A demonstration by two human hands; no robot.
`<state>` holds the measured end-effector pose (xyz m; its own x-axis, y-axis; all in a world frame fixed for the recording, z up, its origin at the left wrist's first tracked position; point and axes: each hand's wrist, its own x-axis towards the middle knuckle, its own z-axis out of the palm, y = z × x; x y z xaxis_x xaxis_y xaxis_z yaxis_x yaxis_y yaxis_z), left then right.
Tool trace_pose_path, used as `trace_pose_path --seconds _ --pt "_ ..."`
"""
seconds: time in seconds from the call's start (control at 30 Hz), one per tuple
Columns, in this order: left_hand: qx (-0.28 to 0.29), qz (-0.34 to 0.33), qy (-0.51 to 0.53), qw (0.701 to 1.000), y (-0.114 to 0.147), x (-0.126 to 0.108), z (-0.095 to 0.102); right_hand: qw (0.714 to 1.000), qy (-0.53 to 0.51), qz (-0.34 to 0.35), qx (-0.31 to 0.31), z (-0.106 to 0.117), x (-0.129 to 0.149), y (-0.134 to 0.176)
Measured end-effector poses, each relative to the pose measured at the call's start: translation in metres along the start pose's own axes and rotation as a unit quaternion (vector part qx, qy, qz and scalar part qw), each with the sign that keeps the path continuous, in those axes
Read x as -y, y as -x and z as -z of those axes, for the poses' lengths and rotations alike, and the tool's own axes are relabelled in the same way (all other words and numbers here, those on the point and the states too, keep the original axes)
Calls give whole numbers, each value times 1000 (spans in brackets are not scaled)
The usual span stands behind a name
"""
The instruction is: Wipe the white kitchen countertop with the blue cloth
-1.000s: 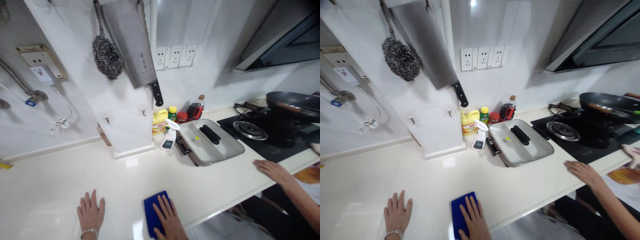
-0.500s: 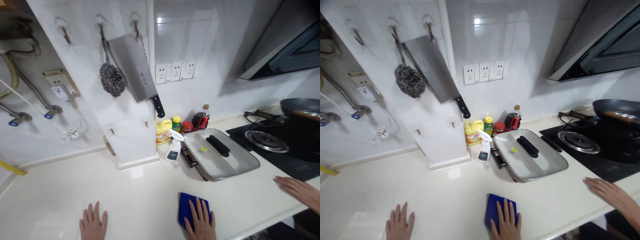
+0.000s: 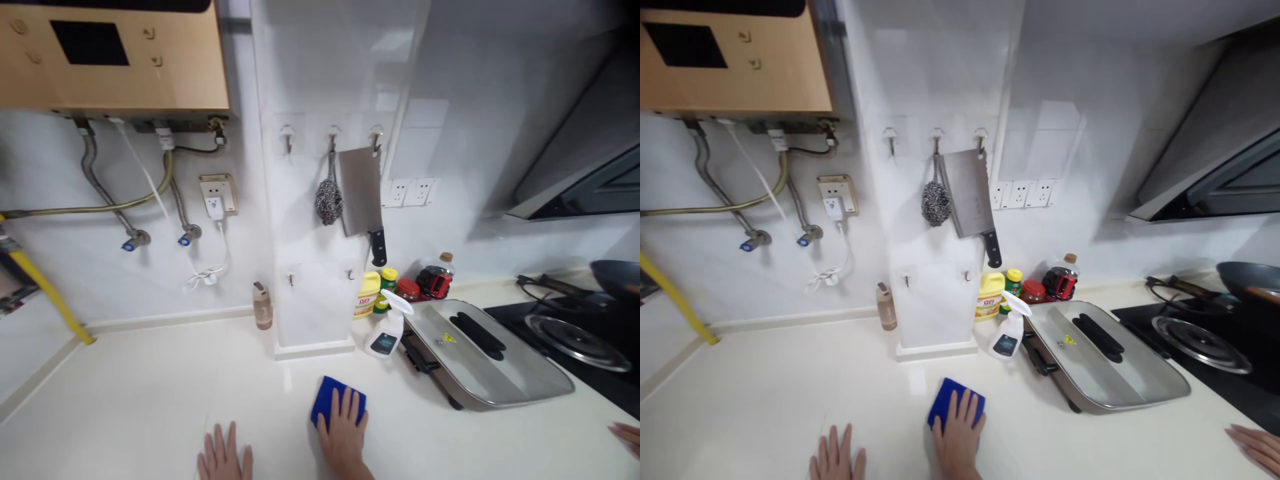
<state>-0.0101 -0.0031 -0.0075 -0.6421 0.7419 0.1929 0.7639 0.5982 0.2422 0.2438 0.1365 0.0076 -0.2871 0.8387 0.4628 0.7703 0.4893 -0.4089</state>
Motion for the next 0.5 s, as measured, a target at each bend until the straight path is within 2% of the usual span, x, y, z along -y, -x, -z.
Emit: trace_pose_path --seconds 0.13,0.2,0.27,0.37,0.5 --pt "-1 1 74 997 -2 -1 7 996 -31 54 59 2 48 30" --pt "13 0 135 991 -4 -4 8 994 -45 63 79 0 60 48" --pt "34 -31 189 981 -5 -10 8 993 -56 62 88 0 63 63" --pt "47 -135 204 968 2 -29 4 995 -63 39 74 5 46 86" --pt "30 -269 159 950 29 -71 -9 999 -35 -7 -8 23 -6 123"
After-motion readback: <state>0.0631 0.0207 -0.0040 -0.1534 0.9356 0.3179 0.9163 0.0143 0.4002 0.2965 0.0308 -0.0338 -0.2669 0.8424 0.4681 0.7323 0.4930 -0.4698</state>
